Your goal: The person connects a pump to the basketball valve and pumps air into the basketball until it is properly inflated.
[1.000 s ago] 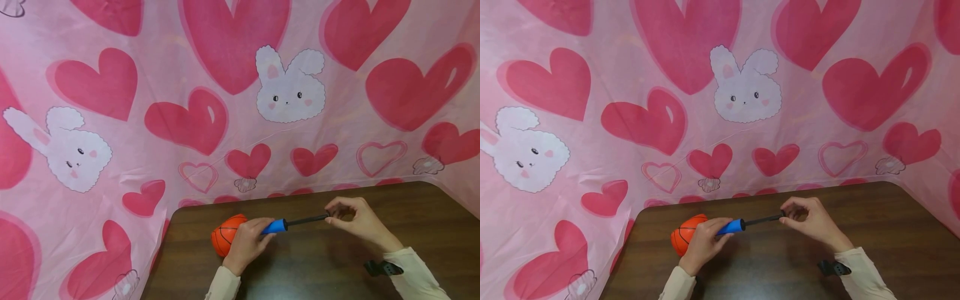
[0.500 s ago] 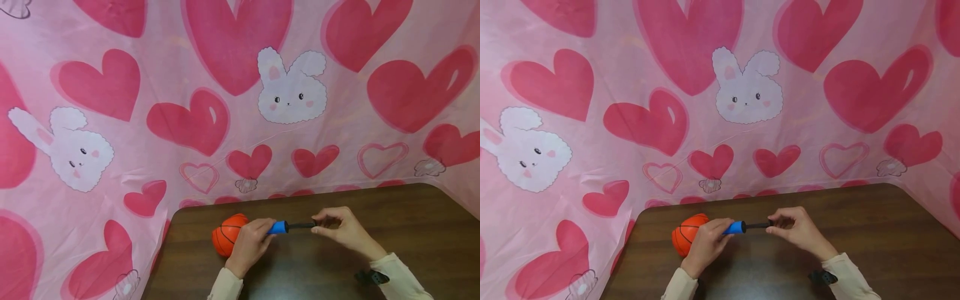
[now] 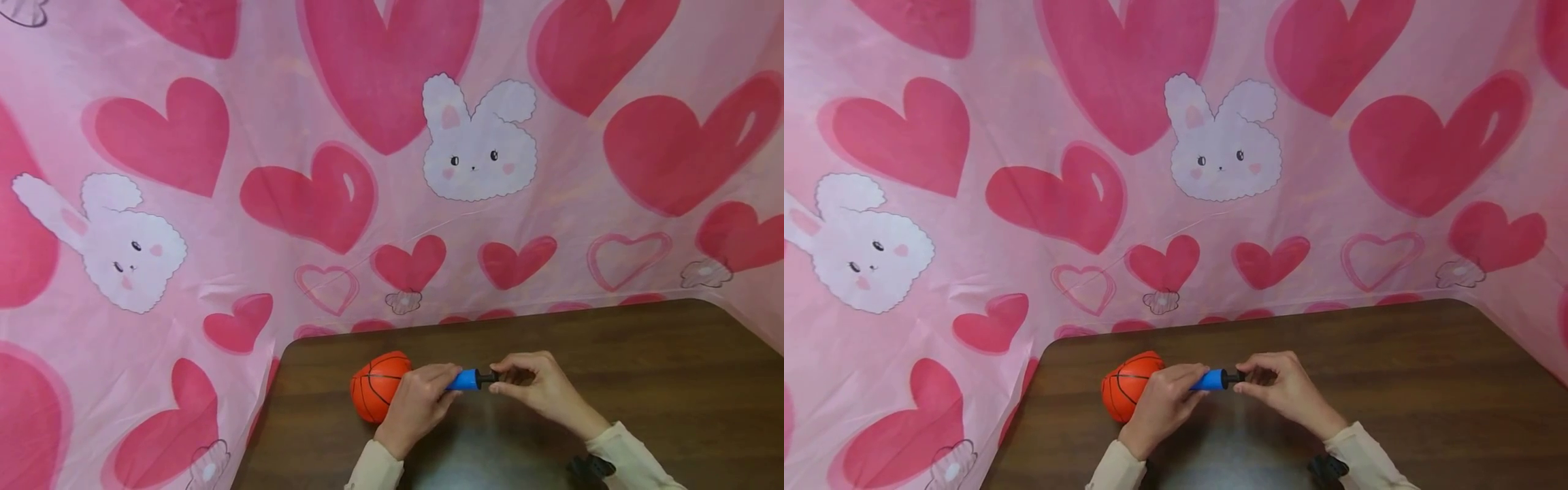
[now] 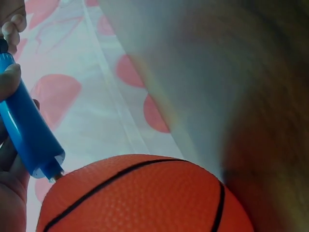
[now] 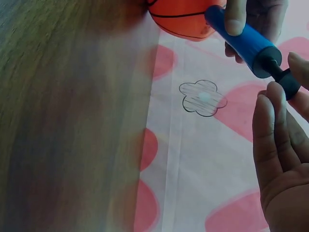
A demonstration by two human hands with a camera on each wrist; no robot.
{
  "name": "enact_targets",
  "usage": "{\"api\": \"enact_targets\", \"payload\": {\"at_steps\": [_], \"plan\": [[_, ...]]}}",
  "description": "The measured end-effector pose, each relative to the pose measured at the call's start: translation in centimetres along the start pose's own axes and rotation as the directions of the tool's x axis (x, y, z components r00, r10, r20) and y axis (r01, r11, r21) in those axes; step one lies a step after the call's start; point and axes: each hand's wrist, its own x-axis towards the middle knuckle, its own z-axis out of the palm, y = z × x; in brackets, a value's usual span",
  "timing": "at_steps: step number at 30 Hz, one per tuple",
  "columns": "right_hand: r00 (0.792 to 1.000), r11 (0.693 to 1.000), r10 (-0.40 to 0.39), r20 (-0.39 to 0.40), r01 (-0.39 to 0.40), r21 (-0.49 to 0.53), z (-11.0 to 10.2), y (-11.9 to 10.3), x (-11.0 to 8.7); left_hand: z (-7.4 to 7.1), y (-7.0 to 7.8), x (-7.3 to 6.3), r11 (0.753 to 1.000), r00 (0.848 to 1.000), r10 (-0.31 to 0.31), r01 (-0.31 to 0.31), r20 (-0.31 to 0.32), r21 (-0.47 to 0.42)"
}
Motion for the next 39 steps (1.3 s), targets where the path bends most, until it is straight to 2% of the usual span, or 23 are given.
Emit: {"api": "enact_targets", "payload": {"at_steps": [6,12,18,28,39], "plan": [[0.998,0.999,0.042,0.047,-0.041,-0.024,-0.2,0.1,-0.1,0.0,-0.3,-0.1,0.999,1.0,-0.009,0.009,-0.001,-0.042],[0.996,0.998,0.062,0.059,-0.06,-0.037,-0.4,-0.1,0.0,0.0,-0.3,-0.1,0.998,1.0,-0.021,0.022,0.012,-0.062],[0.998,0.999,0.023,0.062,-0.02,-0.042,-0.5,-0.2,0.1,-0.1,-0.3,-0.1,0.997,0.999,-0.037,0.04,0.034,-0.068],[0.997,0.998,-0.024,0.075,0.027,-0.05,-0.9,-0.3,0.2,0.0,-0.4,-0.1,0.995,0.999,-0.032,0.035,0.03,-0.095],[1.0,0.996,-0.02,0.007,0.02,-0.082,-3.4,-0.6,0.7,-0.6,-1.4,-0.2,0.996,1.0,-0.028,0.027,-0.006,-0.08]]}}
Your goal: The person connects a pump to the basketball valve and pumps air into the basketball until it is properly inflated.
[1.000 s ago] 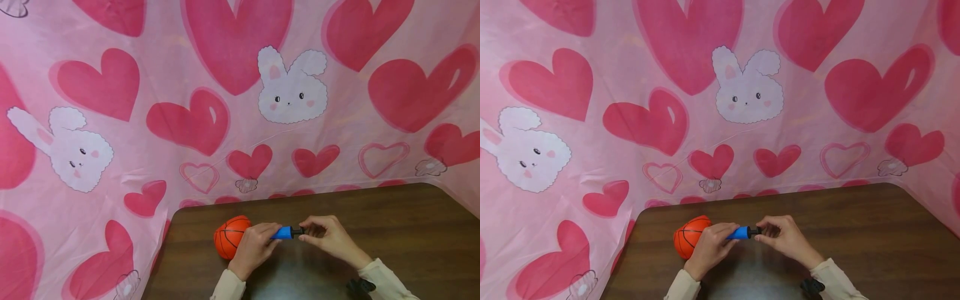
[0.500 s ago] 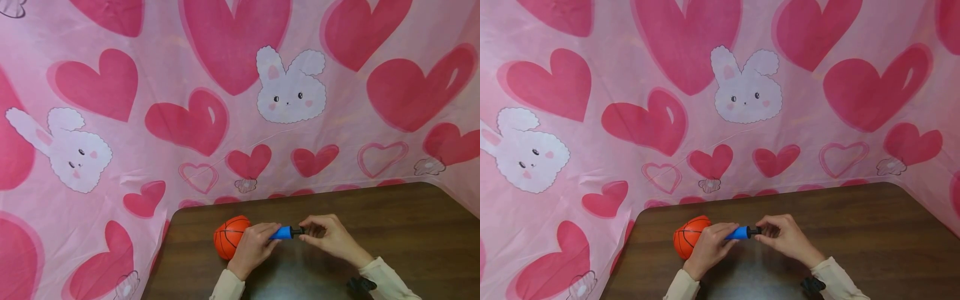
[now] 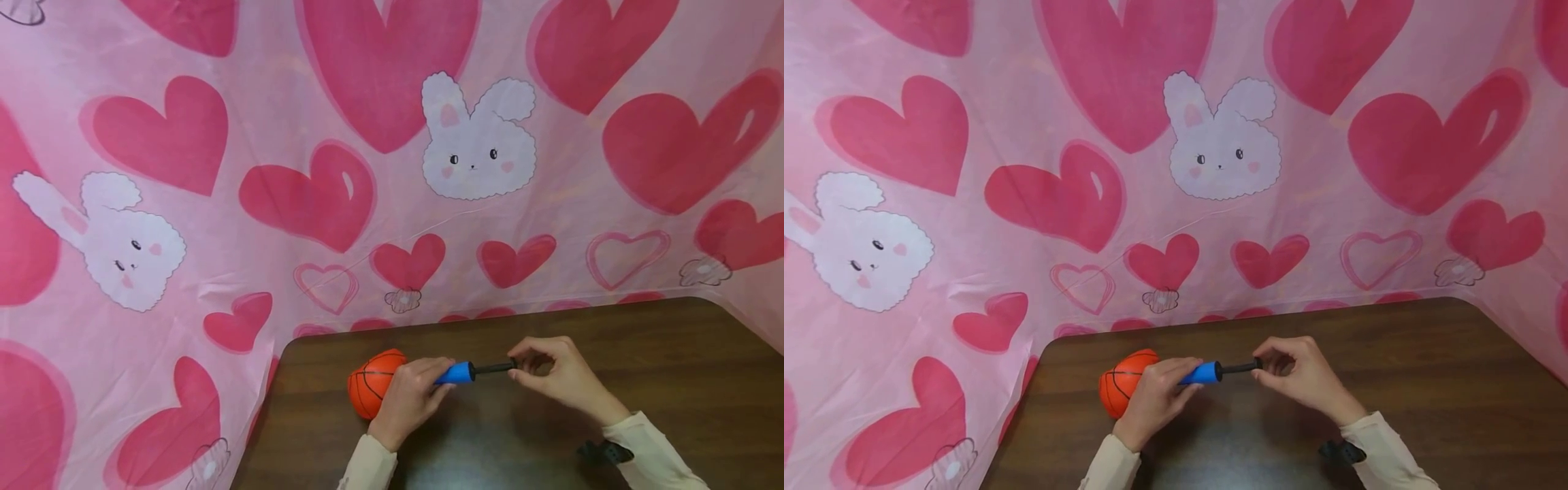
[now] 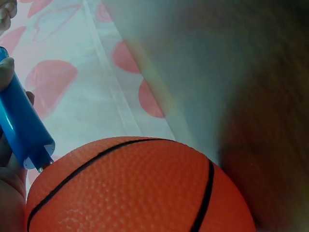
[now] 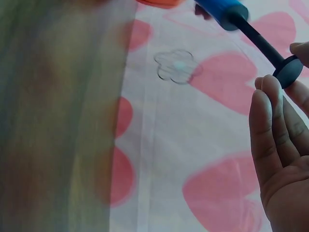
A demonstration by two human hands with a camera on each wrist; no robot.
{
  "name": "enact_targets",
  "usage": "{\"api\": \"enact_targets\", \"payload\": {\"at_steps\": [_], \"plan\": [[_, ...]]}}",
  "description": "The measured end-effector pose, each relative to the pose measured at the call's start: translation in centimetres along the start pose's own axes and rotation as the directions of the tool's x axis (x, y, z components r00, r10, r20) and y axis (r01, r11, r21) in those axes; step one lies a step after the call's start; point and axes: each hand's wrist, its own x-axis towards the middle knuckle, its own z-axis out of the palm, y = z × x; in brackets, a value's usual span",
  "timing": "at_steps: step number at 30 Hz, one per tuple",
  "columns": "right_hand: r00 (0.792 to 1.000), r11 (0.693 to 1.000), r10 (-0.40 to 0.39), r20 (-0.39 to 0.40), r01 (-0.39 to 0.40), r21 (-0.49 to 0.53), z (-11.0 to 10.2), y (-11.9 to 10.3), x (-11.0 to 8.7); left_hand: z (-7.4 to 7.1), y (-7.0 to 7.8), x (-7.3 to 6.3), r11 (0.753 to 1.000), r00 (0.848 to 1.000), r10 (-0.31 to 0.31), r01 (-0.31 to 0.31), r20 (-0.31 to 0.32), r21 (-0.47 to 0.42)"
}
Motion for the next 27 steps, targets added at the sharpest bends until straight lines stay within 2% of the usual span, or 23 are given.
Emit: {"api": "enact_targets", "payload": {"at_steps": [7,19,27], "plan": [[0.998,1.0,0.0,-0.065,-0.001,-0.012,-2.2,0.1,0.3,-0.9,-0.4,0.0,0.997,0.997,-0.075,0.075,-0.008,-0.01],[0.997,1.0,0.021,-0.08,-0.023,-0.021,-3.0,-0.2,0.3,-0.8,-0.2,0.0,0.995,0.996,-0.086,0.086,0.0,-0.05],[0.996,0.998,0.055,-0.075,-0.057,-0.025,-2.8,-0.2,0.3,-0.7,-0.2,-0.1,0.996,0.997,-0.076,0.076,-0.007,-0.041]]}}
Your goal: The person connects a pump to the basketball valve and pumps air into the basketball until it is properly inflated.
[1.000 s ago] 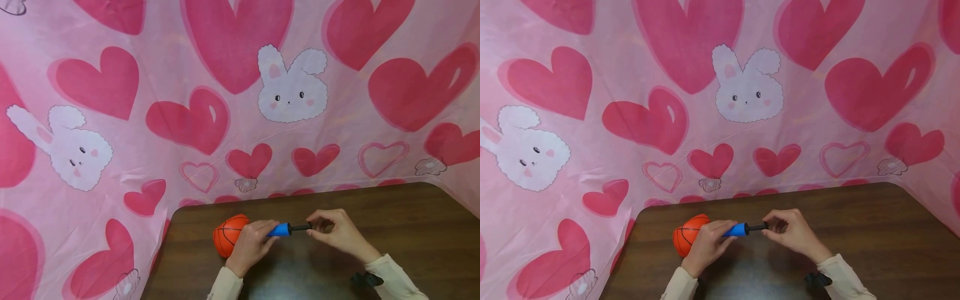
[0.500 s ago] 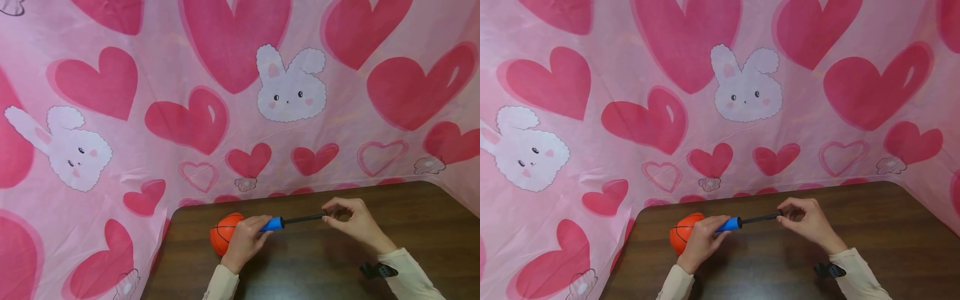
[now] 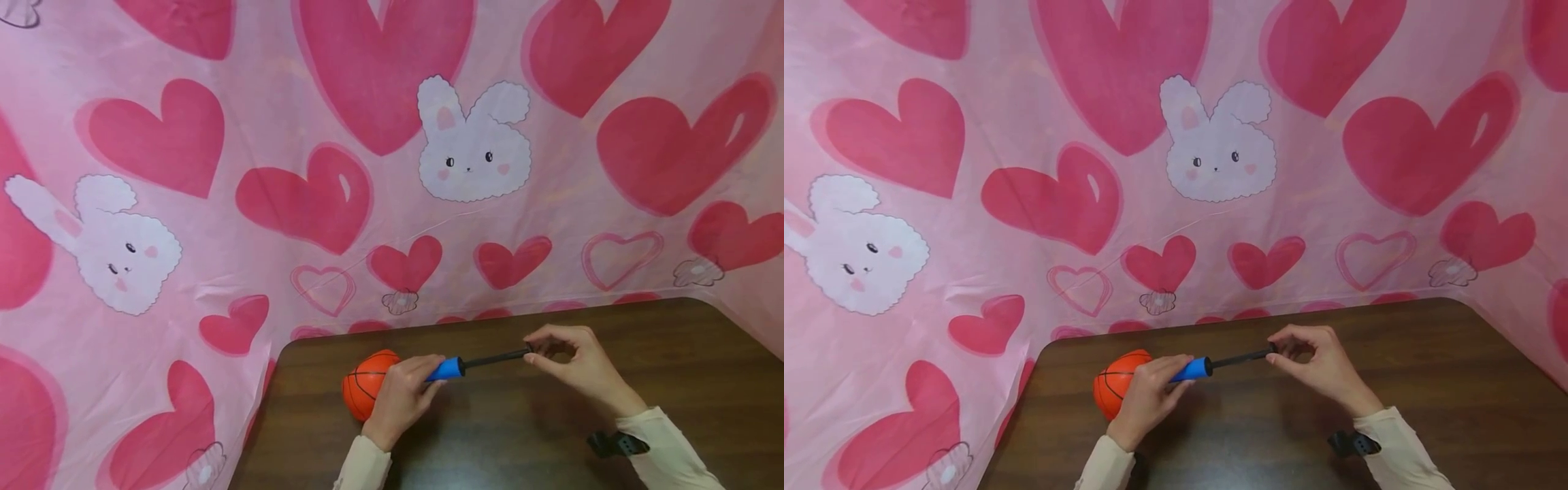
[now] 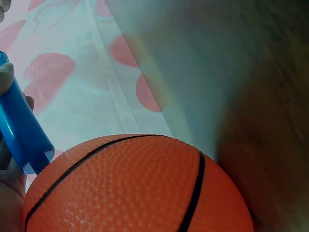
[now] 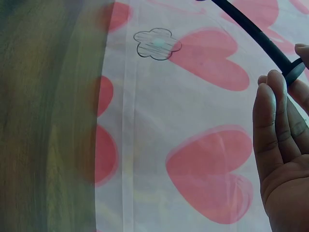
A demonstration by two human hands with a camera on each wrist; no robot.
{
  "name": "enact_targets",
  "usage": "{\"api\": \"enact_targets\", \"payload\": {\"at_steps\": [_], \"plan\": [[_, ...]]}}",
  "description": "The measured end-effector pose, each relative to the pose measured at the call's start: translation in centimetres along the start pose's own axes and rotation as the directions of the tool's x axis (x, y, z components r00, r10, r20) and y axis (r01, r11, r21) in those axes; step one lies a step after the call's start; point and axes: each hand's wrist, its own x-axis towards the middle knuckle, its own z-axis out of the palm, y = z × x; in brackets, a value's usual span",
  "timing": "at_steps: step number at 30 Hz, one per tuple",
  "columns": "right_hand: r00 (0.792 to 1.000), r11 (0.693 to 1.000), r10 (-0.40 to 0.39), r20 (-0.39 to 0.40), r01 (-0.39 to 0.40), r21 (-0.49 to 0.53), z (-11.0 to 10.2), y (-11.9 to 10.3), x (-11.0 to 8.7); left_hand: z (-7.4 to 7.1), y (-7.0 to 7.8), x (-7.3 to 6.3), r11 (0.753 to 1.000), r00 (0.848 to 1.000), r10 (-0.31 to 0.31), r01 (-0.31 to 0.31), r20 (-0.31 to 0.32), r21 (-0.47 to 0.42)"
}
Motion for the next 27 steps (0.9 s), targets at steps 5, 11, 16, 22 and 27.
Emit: {"api": "enact_targets", "payload": {"at_steps": [5,11,16,22,27], "plan": [[0.999,0.998,-0.052,0.014,0.052,0.038,1.1,0.3,-0.1,0.2,-0.2,-0.2,1.0,1.0,0.007,-0.007,-0.013,-0.005],[0.999,0.998,-0.038,0.037,0.036,0.056,2.8,0.4,-0.5,1.0,-0.2,-0.4,0.999,0.999,0.041,-0.042,-0.024,-0.009],[0.997,0.997,0.036,0.071,-0.041,0.064,4.3,0.5,-0.9,1.4,0.1,-0.4,0.999,0.999,0.036,-0.037,-0.018,-0.031],[0.996,0.995,0.043,0.083,-0.05,0.084,6.5,0.7,-1.0,1.7,0.2,-0.5,0.999,1.0,0.018,-0.018,-0.013,-0.034],[0.997,0.996,0.021,0.076,-0.027,0.08,7.3,0.5,-0.5,1.6,0.0,-0.5,0.999,0.999,0.032,-0.032,-0.023,-0.028]]}}
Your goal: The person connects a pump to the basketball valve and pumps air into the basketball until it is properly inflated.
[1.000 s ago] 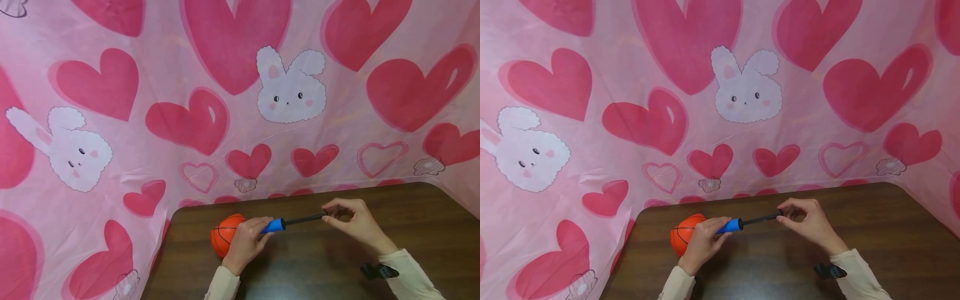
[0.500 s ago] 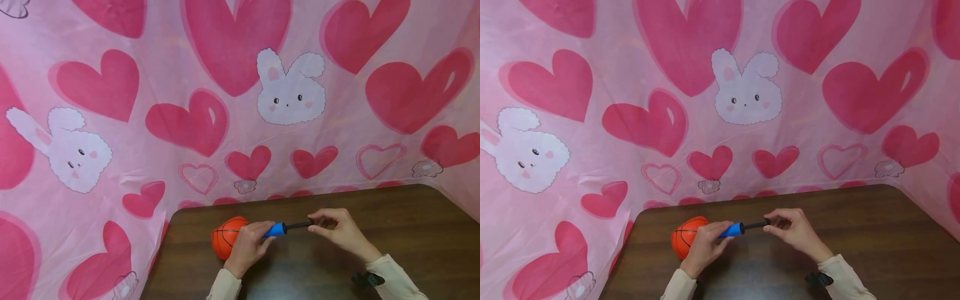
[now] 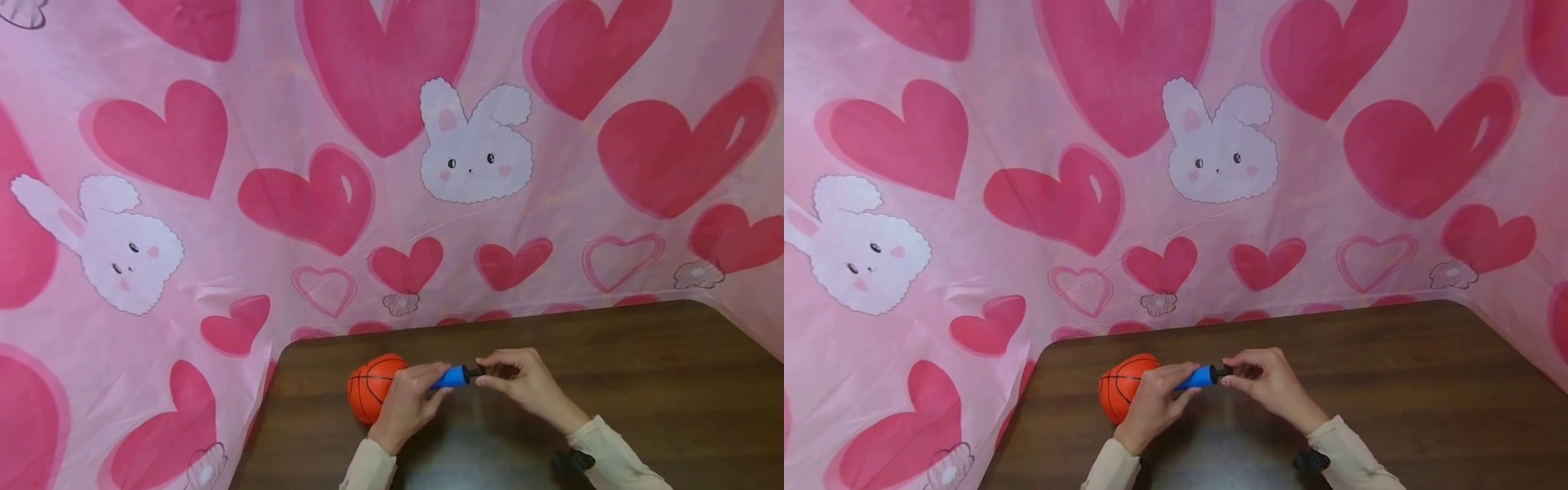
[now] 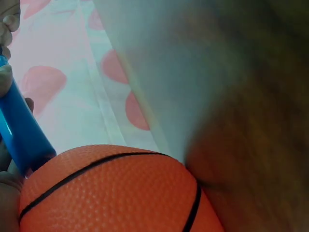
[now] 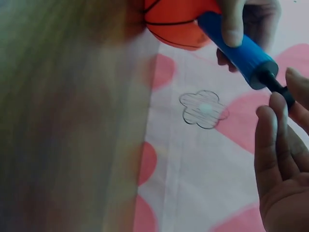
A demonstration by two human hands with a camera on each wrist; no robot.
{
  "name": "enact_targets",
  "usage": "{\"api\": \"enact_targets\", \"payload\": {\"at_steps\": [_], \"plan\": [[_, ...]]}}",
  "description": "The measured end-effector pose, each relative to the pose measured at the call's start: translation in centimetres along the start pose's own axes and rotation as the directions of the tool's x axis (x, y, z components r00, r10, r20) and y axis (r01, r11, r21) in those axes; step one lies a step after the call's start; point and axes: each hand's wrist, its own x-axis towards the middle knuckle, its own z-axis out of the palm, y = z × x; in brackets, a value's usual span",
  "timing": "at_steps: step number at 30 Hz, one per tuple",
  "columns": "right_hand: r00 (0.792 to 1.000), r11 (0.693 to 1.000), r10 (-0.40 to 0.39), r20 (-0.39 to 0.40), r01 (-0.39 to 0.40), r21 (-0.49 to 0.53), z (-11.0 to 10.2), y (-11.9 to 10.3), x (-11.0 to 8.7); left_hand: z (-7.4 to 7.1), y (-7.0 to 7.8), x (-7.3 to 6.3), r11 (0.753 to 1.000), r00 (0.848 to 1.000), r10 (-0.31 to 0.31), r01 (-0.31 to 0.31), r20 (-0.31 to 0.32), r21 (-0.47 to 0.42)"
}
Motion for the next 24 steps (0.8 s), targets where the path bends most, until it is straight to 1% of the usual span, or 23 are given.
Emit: {"api": "enact_targets", "payload": {"at_steps": [7,10,15,19,24], "plan": [[0.999,0.999,0.028,0.037,-0.027,-0.019,-0.5,-0.4,0.3,0.0,0.1,0.1,1.0,1.0,-0.004,0.004,0.008,-0.001],[0.999,0.999,0.026,0.042,-0.025,-0.021,-0.6,-0.4,0.3,-0.1,0.1,0.1,1.0,1.0,-0.007,0.007,0.006,-0.013],[0.999,0.999,-0.017,0.032,0.018,-0.035,-0.9,-0.7,0.4,0.0,0.2,0.0,1.0,1.0,-0.001,0.001,-0.005,-0.031],[0.998,0.997,-0.056,0.04,0.058,-0.044,-1.4,-0.9,0.5,0.0,0.4,0.1,0.999,1.0,-0.013,0.013,0.008,-0.052],[0.997,0.997,-0.051,0.05,0.054,-0.058,-2.3,-1.3,0.7,-0.1,0.7,0.2,0.997,0.999,-0.039,0.04,0.023,-0.071]]}}
